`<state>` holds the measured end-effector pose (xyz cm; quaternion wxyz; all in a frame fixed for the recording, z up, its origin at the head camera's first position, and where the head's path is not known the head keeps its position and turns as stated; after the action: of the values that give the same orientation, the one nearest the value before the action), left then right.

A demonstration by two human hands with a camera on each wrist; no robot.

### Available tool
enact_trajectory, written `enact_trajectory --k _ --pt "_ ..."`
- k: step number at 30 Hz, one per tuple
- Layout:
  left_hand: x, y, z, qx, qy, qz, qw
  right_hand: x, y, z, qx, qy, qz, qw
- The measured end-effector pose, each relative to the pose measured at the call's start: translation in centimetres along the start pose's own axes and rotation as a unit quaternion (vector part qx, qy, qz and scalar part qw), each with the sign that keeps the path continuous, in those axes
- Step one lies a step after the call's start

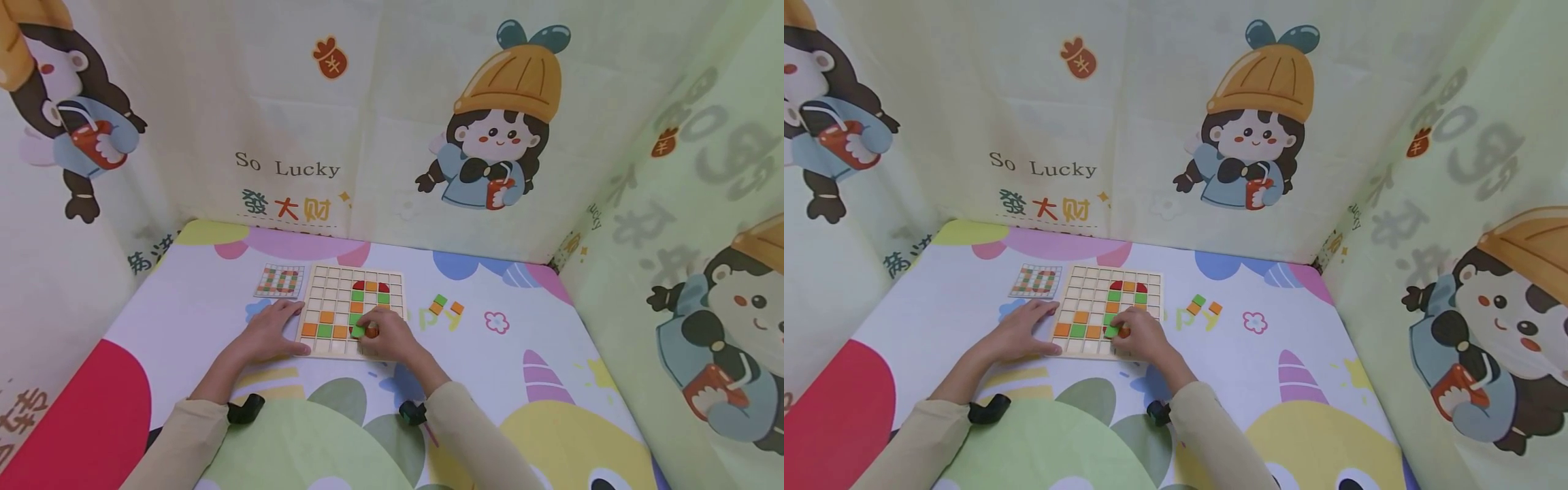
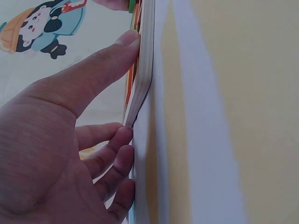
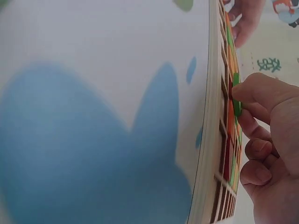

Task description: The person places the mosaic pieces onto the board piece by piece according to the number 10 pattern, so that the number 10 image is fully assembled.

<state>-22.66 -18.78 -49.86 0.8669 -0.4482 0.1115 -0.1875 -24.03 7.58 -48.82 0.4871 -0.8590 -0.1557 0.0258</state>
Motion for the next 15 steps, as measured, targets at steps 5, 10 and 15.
enact_trajectory --k 5,10,15 --pt "0.0 0.0 0.1 0.004 -0.002 -0.003 1.0 -0.6 0.5 -1.0 0.006 -0.009 -0.001 1.0" --pt "-0.1 -0.1 0.2 0.005 0.005 -0.003 1.0 -1.1 1.0 -1.9 0.009 -0.013 0.001 1.0" --pt "0.0 -0.3 0.4 0.008 0.011 -0.005 0.9999 -1.8 1.4 -2.7 0.01 -0.009 0.012 1.0"
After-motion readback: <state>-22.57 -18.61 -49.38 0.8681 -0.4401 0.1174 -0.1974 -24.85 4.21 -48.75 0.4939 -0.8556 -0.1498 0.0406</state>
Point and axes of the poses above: each hand's wrist, its own x-axis away from the middle knuckle, its own y-axis out of the palm, z = x × y, the point moved 2 cm from there along -x, towards the middle knuckle, and after that the axes turned 10 degrees about y, right-handed, at the moved point
